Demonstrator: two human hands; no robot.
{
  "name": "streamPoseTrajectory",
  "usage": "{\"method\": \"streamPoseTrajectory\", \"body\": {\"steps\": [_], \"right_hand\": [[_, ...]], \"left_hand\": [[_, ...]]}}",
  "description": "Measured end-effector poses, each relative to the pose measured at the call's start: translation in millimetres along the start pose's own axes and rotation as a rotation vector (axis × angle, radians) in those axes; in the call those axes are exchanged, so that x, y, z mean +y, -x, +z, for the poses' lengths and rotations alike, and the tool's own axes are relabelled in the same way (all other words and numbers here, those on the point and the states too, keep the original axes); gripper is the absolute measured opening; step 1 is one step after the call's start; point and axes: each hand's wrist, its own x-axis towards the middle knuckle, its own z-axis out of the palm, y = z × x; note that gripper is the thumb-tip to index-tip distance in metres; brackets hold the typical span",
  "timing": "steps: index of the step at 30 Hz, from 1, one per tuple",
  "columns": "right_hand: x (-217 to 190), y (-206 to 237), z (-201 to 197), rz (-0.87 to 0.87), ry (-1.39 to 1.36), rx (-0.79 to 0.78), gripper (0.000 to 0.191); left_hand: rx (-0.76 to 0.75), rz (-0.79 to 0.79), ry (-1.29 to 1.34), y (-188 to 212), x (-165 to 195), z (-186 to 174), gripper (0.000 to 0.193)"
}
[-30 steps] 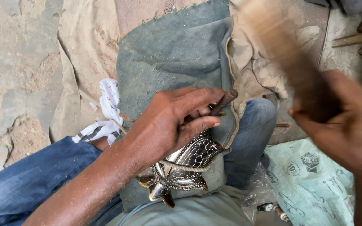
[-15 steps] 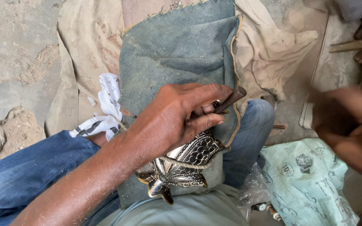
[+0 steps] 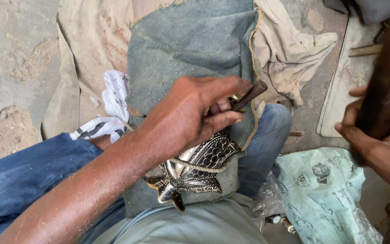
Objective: The person sits on the floor and uses a hammer and chisel to emboss or shape a silver-colored metal object with a fish-like design. The object is held on a cloth-covered support on the lap while the person repeatedly strikes the chisel to refine the surface details.
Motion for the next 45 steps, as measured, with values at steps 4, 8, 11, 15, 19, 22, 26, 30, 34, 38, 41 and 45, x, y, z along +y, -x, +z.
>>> {"method": "streamPoseTrajectory", "body": {"steps": [4,8,11,15,19,22,26,30,34,38,41,45], "right_hand": [[-7,1,1,-0.202,0.063,-0.042,0.042],[-11,1,-8,-0.160,0.203,-0.111,0.041],[-20,2,-10,-0.183,0.338,-0.134,0.042],[-38,0,-5,-0.082,-0.022,0.029,0.047],[-46,-2,-9,-0.341,0.223,-0.057,0.043],[-37,-6,-11,-0.141,0.018,-0.067,0.043],[-19,-11,-12,-0.173,0.127,-0.037,0.040],[-30,-13,-15,-0.255,0.101,-0.172,0.045],[-60,-6,-9,-0.102,0.089,-0.037,0.038],[-70,-1,-7,0.070,0.049,-0.112,0.043],[-60,4,-8,-0.146,0.192,-0.055,0.043],[-29,8,-12,-0.210,0.349,-0.127,0.036]], "left_hand": [[-0.041,-0.092,0.017,-1,-1,0,0.037],[-0.010,-0.040,0.031,2,1,-1,0.036],[-0.020,-0.034,0.035,2,1,-1,0.038],[0.019,-0.030,0.013,5,1,1,0.038],[0.078,0.110,-0.016,8,1,2,0.039],[0.069,-0.001,-0.031,8,2,4,0.040],[0.050,-0.018,-0.008,7,2,4,0.041],[0.044,-0.021,-0.015,8,1,2,0.041],[0.057,-0.006,-0.002,9,-1,3,0.039],[0.073,0.044,-0.009,13,-2,3,0.042],[0.042,0.080,0.009,11,-5,1,0.042],[0.002,-0.023,0.032,9,-8,1,0.044]]}}
